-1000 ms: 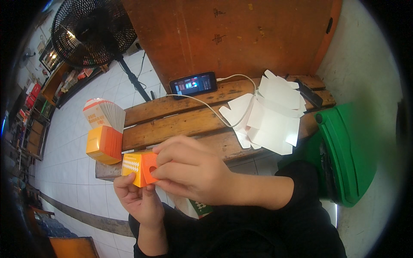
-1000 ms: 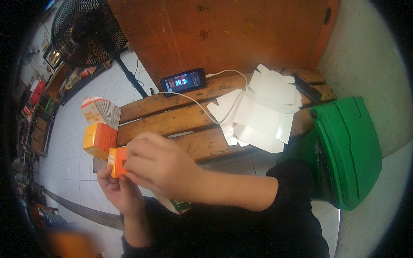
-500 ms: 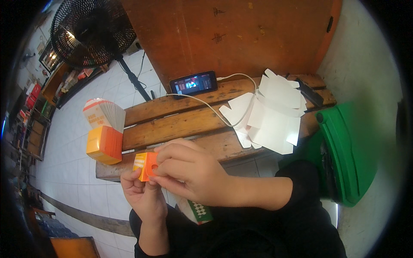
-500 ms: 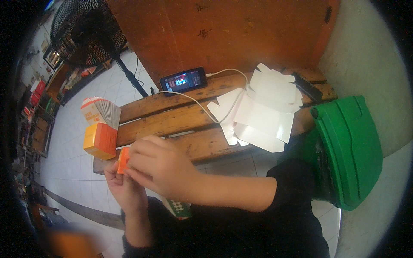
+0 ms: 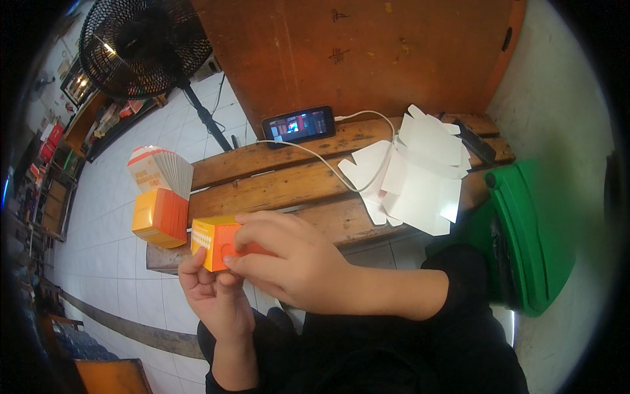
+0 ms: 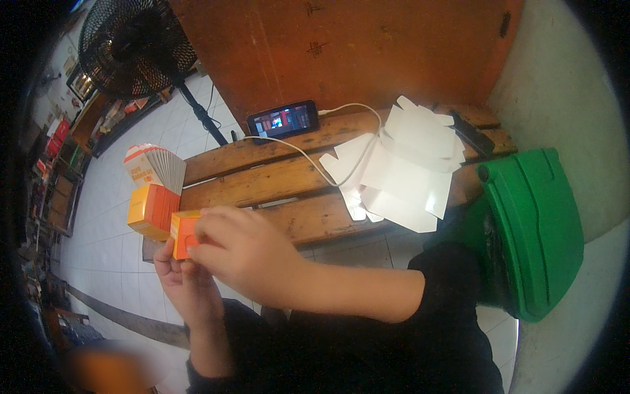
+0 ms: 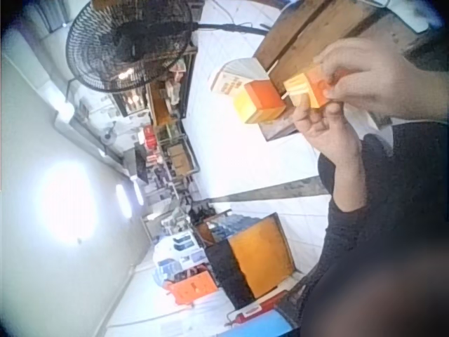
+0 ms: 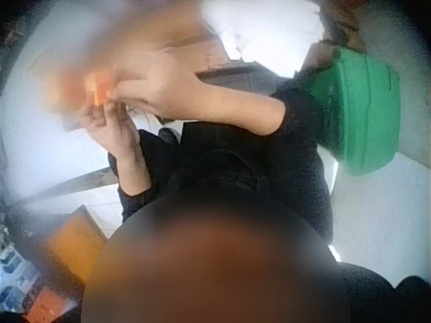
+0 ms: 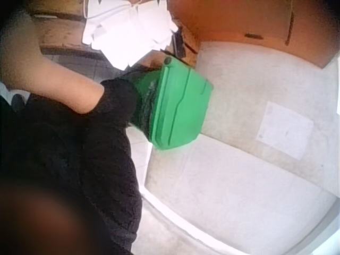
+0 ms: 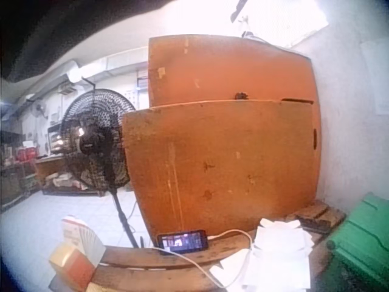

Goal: The person assembles small cardboard boxes by folding and taping flat pieces into rectangular containers. They repeatedly pick up flat box blanks, fold the sides, and secure them with tape, stacking completed boxes on a wooden bench.

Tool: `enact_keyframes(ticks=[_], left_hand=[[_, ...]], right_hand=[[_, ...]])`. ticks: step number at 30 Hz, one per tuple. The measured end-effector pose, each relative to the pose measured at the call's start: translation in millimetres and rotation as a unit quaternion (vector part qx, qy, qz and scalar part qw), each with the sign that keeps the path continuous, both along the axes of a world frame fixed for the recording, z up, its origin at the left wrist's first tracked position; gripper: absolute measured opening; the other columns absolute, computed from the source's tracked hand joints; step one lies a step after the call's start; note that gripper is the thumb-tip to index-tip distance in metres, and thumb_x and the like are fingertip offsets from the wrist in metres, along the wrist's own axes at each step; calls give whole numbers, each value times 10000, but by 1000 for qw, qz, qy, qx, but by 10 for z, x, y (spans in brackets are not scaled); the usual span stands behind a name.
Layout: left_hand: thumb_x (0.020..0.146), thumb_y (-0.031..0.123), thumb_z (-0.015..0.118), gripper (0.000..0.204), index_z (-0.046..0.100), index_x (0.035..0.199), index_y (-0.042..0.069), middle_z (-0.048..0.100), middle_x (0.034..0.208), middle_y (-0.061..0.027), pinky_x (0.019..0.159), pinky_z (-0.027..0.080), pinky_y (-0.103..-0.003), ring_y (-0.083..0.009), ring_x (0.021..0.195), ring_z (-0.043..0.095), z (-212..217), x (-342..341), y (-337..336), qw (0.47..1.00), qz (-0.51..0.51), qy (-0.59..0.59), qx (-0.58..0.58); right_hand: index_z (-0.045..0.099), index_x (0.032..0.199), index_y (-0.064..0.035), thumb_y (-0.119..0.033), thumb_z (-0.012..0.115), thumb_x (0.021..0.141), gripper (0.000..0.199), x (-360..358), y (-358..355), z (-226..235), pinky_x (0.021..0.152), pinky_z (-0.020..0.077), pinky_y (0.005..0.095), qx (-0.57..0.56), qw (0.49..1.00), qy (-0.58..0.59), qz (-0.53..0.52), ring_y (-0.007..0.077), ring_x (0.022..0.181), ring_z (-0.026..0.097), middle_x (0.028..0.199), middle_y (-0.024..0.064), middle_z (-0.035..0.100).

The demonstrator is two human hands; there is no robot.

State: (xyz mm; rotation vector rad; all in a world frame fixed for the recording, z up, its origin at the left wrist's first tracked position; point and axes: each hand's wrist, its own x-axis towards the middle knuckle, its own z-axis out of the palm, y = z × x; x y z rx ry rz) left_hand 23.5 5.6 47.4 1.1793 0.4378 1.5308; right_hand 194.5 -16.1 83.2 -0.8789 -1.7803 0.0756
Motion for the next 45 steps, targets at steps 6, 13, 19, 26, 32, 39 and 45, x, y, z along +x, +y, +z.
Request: enact_keyframes(ticks=[6,13,19,26,32,39,45], left_hand=[[1127,298,453,462,391,1526,73,544,1489,-155,1154,464,-475,-269,1381,546,71,-213,172,986,-36,-142,-76],[1105,516,390,665,345,1584,58,480,1570,-140,1204,383,-478,-292,1420,505,75,-167,246,961,-189,-165,-116],[960,605,662,889,361,1557,18,486,1524,-180,1181,406,-411,-255,1388,506,-45,45,-35,979,122,121,107],[994,617,601,730,578,1351,-18,696,1056,-127,880,588,-312,-171,910,704,55,-456,296,948,202,173,173],[1064,510,532,745,359,1568,-10,577,1435,-90,1132,448,-404,-235,1386,502,-1,-487,667,985,107,-94,100],[1040,19,579,688,233,1633,59,551,1427,-169,1074,492,-349,-202,1327,542,226,-665,936,978,197,34,64],[1005,31,646,755,251,1645,96,399,1508,-200,958,538,-310,-224,1205,595,125,-966,1235,949,299,65,76]], right_hand=[[550,1454,-96,-281,818,889,653,146,145,-14,1085,471,526,-36,999,33,-17,408,1322,551,1381,236,580],[239,1592,-54,-281,846,876,965,179,316,-202,982,563,427,-423,848,249,198,324,1241,648,1413,226,583],[358,1520,-48,-304,839,876,844,-161,241,-503,882,593,380,-553,751,262,248,279,1104,715,1309,177,644],[354,1455,2,-352,788,935,764,-178,184,-515,582,589,242,-692,579,245,353,163,879,712,1129,148,638],[449,1351,-3,-111,822,885,606,140,401,-346,803,610,327,-492,826,272,41,164,999,686,1190,133,631],[638,1357,-42,-31,770,841,533,212,1147,578,883,545,352,-132,985,21,-108,229,972,664,1101,115,670],[712,1242,-66,17,728,829,422,-881,2087,1259,939,533,359,122,975,-156,-103,286,1009,644,1141,108,695]])
